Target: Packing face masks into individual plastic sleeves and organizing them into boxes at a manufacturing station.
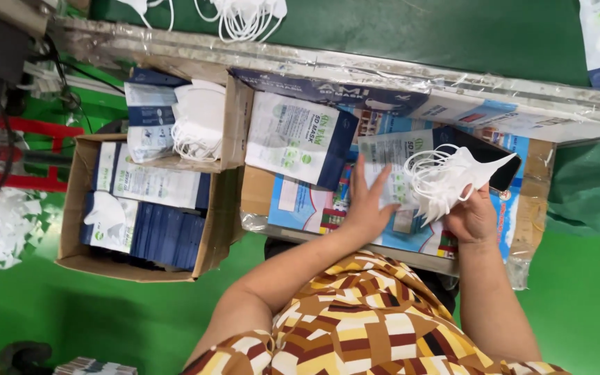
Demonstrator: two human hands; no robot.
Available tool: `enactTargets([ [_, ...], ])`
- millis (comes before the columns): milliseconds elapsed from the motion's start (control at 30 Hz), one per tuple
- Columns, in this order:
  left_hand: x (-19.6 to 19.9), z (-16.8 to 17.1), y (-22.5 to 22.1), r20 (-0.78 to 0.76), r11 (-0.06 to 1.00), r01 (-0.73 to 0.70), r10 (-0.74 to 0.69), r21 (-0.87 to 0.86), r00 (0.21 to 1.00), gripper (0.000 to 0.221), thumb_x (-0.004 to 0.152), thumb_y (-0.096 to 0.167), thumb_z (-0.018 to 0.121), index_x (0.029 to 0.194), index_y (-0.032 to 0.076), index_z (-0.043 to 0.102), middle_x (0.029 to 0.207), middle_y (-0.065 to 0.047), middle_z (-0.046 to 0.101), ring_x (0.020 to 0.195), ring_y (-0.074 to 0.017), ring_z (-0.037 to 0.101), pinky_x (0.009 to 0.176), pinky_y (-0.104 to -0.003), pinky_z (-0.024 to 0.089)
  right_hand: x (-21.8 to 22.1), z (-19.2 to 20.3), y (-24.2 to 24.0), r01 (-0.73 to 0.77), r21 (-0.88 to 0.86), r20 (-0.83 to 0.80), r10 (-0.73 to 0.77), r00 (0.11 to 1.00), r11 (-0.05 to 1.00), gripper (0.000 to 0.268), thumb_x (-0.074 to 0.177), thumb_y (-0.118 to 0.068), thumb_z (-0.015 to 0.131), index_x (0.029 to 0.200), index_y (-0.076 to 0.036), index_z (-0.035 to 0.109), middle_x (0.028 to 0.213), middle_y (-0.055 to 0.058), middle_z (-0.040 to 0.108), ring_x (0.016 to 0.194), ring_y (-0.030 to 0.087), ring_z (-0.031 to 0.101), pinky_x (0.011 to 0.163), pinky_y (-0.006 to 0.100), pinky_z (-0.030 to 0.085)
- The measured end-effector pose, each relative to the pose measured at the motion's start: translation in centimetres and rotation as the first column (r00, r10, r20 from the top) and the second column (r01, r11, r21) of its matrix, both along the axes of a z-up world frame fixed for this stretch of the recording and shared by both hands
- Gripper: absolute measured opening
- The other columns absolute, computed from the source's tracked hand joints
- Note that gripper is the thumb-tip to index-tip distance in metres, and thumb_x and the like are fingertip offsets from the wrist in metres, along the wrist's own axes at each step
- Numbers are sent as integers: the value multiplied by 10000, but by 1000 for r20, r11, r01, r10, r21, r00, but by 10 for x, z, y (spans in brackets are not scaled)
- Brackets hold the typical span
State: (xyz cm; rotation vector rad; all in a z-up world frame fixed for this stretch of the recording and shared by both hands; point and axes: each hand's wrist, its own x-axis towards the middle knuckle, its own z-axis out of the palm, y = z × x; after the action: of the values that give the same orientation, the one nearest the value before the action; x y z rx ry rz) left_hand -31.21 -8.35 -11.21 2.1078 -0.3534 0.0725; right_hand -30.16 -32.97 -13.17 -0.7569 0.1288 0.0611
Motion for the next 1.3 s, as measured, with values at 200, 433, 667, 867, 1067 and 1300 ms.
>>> enactTargets([
  [200, 28, -29, 12, -198, 949, -128, 72, -290, 978, 551, 855, 74, 734, 1388, 164, 630, 1624, -239, 347, 1453, -405, 454, 1203, -419, 380, -4, -3, -2, -10, -4, 29, 11, 1000, 1000, 542, 1018, -141, 698, 1523, -99, 505, 1443, 93, 620, 1341, 292, 600, 1170, 504, 464],
  [433, 86, -39, 154, 29, 990, -121, 124, -76, 992, 486, 876, -24, 654, 1338, 124, 689, 1501, -113, 565, 1424, -336, 550, 1206, -407, 472, 8, 38, 30, -27, -196, -40, 19, 999, 980, 522, 949, -29, 632, 1455, -90, 516, 1414, 108, 617, 1306, 255, 612, 1148, 436, 466],
  [667, 60, 86, 125, 305, 982, 114, -156, 150, 940, 1039, 765, 398, 881, 1576, 109, 299, 1641, -190, 293, 1551, -427, 202, 1251, -621, 100, 11, 65, 70, 91, -872, 142, 71, 987, 481, 400, 948, -24, 760, 1318, -47, 609, 1258, 131, 653, 1179, 208, 615, 1044, 362, 485],
  [867, 77, 60, 72, 138, 859, 307, -391, 410, 910, 1146, 648, 363, 886, 1581, 168, 250, 1607, -106, 372, 1533, -412, 205, 1198, -704, 60, 15, 53, 98, 225, -919, 315, 258, 913, 324, 966, 706, -44, 859, 1482, -34, 284, 1391, 153, 499, 1291, 252, 524, 1086, 377, 430],
  [1067, 78, 42, 56, 230, 861, 209, -345, 464, 910, 849, 826, 187, 777, 1575, 208, 377, 1312, -66, 585, 1429, -329, 430, 1237, -730, 128, 10, -5, 90, 172, -898, 284, 236, 929, 405, 960, 760, 35, 855, 1564, -82, 344, 1383, 147, 570, 1253, 269, 604, 1086, 366, 491],
  [1300, 67, 41, 44, 241, 951, 174, -236, 255, 941, 707, 829, 68, 677, 1499, 137, 466, 1275, -117, 572, 1384, -354, 462, 1251, -671, 175, 19, 1, 96, 167, -877, 277, 189, 942, 450, 546, 844, -20, 826, 1328, -68, 579, 1231, 88, 688, 1104, 213, 684, 966, 315, 551],
])
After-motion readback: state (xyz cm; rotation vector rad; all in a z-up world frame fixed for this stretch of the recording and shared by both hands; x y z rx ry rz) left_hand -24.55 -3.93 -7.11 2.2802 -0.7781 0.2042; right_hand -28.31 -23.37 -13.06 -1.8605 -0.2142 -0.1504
